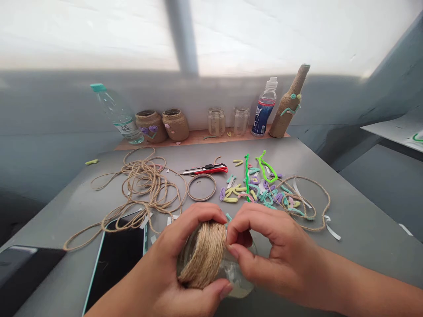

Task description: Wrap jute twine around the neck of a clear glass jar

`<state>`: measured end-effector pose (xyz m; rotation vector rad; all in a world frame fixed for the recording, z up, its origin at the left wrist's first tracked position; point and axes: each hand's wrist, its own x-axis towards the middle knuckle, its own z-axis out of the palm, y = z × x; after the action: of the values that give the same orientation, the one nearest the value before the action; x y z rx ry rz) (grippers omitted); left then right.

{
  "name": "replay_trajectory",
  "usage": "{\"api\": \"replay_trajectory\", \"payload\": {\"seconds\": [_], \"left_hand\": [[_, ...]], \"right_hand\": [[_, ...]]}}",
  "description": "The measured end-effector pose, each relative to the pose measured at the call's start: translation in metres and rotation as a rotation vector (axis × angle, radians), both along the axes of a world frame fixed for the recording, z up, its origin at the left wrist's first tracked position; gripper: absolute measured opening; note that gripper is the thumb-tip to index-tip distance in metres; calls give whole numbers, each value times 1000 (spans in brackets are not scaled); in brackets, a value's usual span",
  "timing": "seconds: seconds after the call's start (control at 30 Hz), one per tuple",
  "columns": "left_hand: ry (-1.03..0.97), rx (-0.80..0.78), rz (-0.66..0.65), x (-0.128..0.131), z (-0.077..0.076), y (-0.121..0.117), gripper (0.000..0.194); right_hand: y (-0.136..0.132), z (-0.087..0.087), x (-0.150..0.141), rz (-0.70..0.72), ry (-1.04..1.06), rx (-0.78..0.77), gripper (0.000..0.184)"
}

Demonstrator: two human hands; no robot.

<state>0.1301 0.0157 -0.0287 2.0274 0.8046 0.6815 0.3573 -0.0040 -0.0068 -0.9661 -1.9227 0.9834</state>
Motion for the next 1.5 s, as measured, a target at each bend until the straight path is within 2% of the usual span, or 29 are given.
{"api": "replay_trajectory", "payload": {"seconds": [0.53,1.13,1.5], "left_hand": [[-12,9,-1,1,1,-1,72],[-2,20,8,-1,-3,-2,73],[-16,21,5,-1,-4,0,73]], "right_hand": [[-2,-5,-4,-59,76,-5,15],[-3,1,-1,5,5,-61,11],[-2,-1,-2,-37,19,-31,13]]}}
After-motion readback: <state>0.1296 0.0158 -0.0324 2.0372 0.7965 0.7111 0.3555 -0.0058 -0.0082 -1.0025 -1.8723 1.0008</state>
